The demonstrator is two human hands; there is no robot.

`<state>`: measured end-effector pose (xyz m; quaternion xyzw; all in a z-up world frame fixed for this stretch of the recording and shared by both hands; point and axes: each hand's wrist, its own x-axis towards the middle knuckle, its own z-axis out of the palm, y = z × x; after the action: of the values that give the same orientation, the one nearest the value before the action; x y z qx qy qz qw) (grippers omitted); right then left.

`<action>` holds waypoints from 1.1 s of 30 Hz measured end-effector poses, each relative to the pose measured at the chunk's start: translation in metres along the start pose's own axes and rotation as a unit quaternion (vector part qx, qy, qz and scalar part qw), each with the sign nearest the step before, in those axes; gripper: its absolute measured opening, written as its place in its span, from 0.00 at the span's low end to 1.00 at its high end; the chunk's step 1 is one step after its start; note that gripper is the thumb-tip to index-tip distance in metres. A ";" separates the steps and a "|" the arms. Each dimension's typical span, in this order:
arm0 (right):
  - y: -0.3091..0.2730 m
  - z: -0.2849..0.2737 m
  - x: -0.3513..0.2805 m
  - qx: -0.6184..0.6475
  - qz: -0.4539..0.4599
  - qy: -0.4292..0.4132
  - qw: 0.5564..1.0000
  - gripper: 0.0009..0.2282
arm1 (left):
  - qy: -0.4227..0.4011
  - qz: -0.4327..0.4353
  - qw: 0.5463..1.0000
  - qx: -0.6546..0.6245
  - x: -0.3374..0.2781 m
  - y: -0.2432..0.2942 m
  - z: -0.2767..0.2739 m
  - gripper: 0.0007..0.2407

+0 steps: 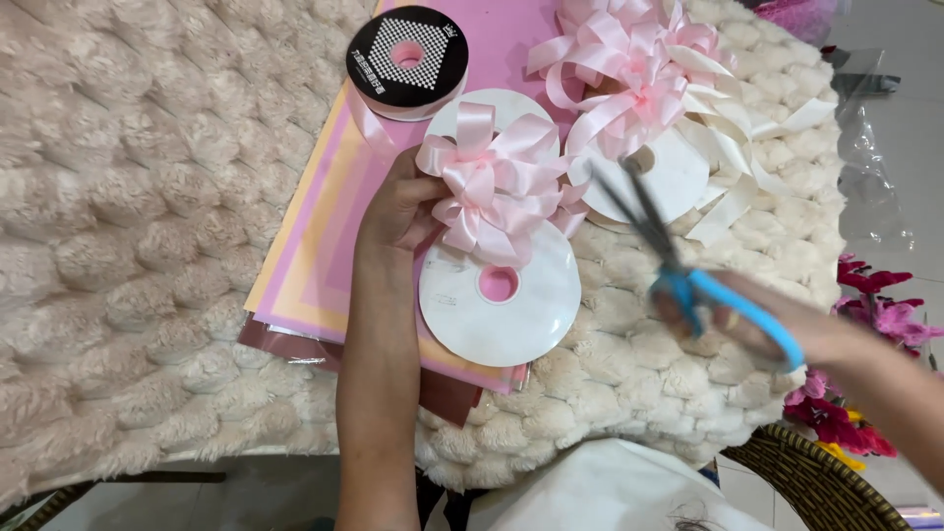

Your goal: The person ties pink and white ribbons into bows by hand, using scissors to trim the ends. They repeatedly fold, knot, and adjust the ribbons to form decorative bows on a table with crafting supplies.

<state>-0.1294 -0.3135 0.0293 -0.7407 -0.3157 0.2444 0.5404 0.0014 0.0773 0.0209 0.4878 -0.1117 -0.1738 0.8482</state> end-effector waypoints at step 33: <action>0.012 0.019 0.044 0.119 -0.002 0.128 0.985 0.27 | -0.019 0.041 0.998 -0.054 0.009 -0.035 -0.035 0.13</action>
<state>-0.1102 -0.2718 0.0112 -0.6956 -0.2143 0.1826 0.6609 0.0154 0.0853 -0.0268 0.4330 -0.1382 -0.1540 0.8773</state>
